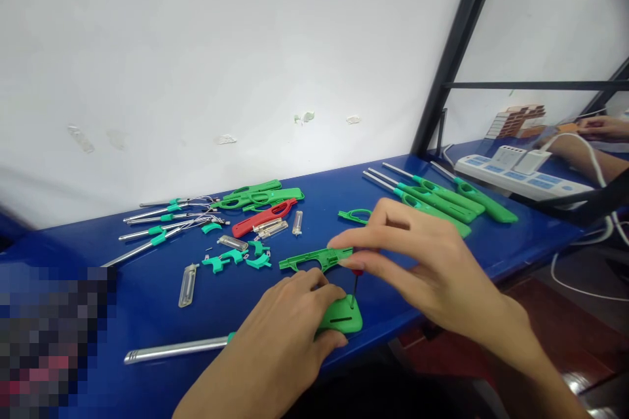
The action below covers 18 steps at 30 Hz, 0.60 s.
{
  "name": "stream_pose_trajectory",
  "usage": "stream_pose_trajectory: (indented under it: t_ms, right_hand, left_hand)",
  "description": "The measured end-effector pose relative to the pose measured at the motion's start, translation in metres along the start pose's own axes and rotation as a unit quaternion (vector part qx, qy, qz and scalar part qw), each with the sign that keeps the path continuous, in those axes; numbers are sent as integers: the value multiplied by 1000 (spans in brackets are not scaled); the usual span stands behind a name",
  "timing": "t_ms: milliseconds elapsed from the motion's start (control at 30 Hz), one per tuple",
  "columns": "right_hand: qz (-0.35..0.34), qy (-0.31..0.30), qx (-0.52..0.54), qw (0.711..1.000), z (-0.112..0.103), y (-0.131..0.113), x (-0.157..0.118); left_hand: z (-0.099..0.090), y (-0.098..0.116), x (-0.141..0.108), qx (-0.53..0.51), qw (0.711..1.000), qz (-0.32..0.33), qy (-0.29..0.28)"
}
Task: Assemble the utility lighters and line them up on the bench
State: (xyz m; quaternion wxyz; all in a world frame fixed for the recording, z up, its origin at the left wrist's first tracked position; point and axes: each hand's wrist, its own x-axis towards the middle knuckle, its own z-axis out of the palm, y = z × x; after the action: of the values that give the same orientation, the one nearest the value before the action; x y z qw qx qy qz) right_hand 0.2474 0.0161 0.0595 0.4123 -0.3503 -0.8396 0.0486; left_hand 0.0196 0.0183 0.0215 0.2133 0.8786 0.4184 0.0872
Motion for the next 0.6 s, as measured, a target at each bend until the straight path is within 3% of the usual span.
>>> stream_pose_trajectory:
  t_ms: [200,400,600]
  right_hand:
    - [-30,-38,82,995,2,2,2]
    - [-42,44,0,998,5,2,0]
    - [-5,-25,44,999,-4,8,0]
  left_hand:
    - [-2,2,1,1,1000,-8,3]
    - [-6,4,3,22,999,-13,20]
    - [-7,4,0,18,1000,-3,22]
